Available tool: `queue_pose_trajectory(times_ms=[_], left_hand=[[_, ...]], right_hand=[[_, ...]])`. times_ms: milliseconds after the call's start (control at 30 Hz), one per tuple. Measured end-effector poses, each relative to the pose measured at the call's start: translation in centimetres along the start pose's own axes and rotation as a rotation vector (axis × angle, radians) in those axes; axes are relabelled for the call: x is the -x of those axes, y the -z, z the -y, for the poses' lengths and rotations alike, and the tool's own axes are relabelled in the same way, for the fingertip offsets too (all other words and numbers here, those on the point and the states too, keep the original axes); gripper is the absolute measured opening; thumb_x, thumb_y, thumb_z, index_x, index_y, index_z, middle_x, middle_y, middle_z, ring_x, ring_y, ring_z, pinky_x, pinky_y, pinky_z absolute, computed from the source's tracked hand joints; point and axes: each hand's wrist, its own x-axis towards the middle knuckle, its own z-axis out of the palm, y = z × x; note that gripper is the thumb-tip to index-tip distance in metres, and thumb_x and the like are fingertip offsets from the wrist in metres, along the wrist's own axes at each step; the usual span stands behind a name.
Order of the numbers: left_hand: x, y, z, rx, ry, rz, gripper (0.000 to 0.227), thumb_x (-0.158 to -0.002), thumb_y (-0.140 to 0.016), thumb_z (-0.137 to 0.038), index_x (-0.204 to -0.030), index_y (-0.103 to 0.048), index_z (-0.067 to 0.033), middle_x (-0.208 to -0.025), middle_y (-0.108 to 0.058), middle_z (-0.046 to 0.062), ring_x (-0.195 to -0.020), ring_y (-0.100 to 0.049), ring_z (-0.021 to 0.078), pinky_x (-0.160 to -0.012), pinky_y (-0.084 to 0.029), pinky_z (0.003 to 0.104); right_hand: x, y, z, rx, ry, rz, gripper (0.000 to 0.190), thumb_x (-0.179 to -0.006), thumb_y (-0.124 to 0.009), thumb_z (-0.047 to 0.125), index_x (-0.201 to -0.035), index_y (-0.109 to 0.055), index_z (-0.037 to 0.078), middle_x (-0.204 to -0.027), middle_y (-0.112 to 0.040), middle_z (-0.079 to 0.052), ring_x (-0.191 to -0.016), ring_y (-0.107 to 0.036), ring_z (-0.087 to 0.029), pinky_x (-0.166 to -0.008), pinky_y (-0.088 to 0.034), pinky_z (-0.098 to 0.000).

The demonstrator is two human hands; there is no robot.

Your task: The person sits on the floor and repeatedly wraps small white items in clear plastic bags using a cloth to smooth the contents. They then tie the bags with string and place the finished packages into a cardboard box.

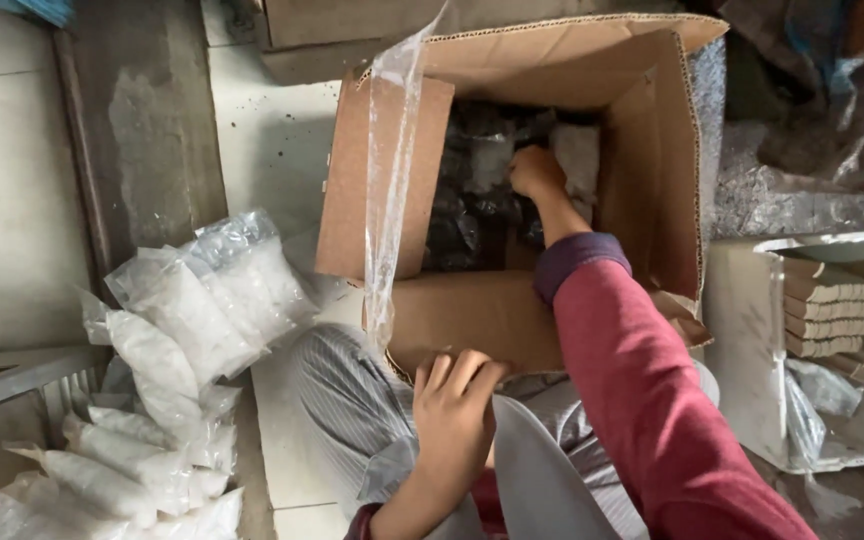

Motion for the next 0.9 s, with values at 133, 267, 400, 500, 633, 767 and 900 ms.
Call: queue_pose_trajectory(times_ms=[133,267,400,500,633,767,900], left_hand=[[-0.2,-0.3,0.6,0.037,-0.008,-0.017,0.037,-0.074,-0.055,0.01,-0.09,-0.073,-0.019,-0.086,-0.06,-0.002,-0.076,-0.051,0.0236,-0.074,-0.042,0.039],[-0.3,-1.4,1.5,0.041,-0.038,-0.103,0.03,-0.084,-0.07,0.005,-0.092,-0.076,-0.0226,-0.086,-0.06,-0.006,-0.075,-0.053,0.0213,-0.072,-0.042,0.037],[0.2,-2.1,2.1,0.034,-0.072,-0.165,0.019,-0.091,-0.063,-0.005,-0.09,-0.07,-0.0234,-0.081,-0.053,-0.007,-0.074,-0.056,0.019,-0.073,-0.048,0.038],[-0.4,-1.7,1.7,0.027,-0.071,-0.108,0.024,-0.088,-0.062,-0.006,-0.098,-0.076,-0.0221,-0.089,-0.059,-0.004,-0.081,-0.055,0.0261,-0.071,-0.042,0.044],[0.5,-1.9,2.6,0.003,-0.106,-0.113,0.026,-0.086,-0.066,-0.003,-0.101,-0.076,-0.0214,-0.09,-0.057,-0.002,-0.084,-0.055,0.0283,-0.071,-0.042,0.048],[0.6,-2.3,2.5,-0.001,-0.166,-0.195,0.021,-0.091,-0.073,-0.004,-0.105,-0.078,-0.0187,-0.094,-0.061,-0.002,-0.084,-0.056,0.0253,-0.082,-0.041,0.044],[0.9,-0.2,2.6,-0.048,-0.19,-0.15,0.027,-0.094,-0.07,-0.009,-0.119,-0.073,-0.0191,-0.116,-0.068,-0.006,-0.103,-0.064,0.0202,-0.105,-0.034,0.046]], right_hand=[[-3.5,2.6,0.5,0.353,0.144,-0.013,0.033,-0.09,-0.052,0.012,-0.114,-0.073,0.001,-0.116,-0.071,-0.023,-0.107,-0.069,-0.043,-0.079,-0.059,-0.0519],[5.2,11.4,4.7,0.432,0.231,-0.045,0.037,-0.095,-0.063,0.043,-0.118,-0.072,0.015,-0.115,-0.073,-0.015,-0.109,-0.068,-0.038,-0.08,-0.058,-0.05],[11.9,14.4,4.2,0.667,0.366,-0.116,0.022,-0.101,-0.062,0.03,-0.111,-0.081,0.023,-0.101,-0.08,-0.012,-0.102,-0.076,-0.035,-0.08,-0.061,-0.0553],[13.9,16.7,1.4,0.801,0.518,-0.463,0.028,-0.097,-0.068,0.049,-0.103,-0.073,0.022,-0.09,-0.078,-0.006,-0.108,-0.067,-0.027,-0.086,-0.054,-0.0429],[16.9,17.2,0.7,1.059,0.563,-0.457,0.014,-0.09,-0.063,0.05,-0.1,-0.073,0.046,-0.109,-0.073,0.01,-0.114,-0.064,-0.023,-0.099,-0.038,-0.043],[20.6,19.2,0.1,1.239,0.527,-0.545,0.018,-0.101,-0.055,0.049,-0.105,-0.073,0.05,-0.111,-0.074,0.026,-0.124,-0.061,-0.014,-0.114,-0.028,-0.0456],[23.0,20.2,-0.1,1.158,0.683,-0.705,0.011,-0.098,-0.058,0.028,-0.091,-0.062,0.036,-0.081,-0.062,0.022,-0.111,-0.057,-0.013,-0.093,-0.033,-0.0397]])
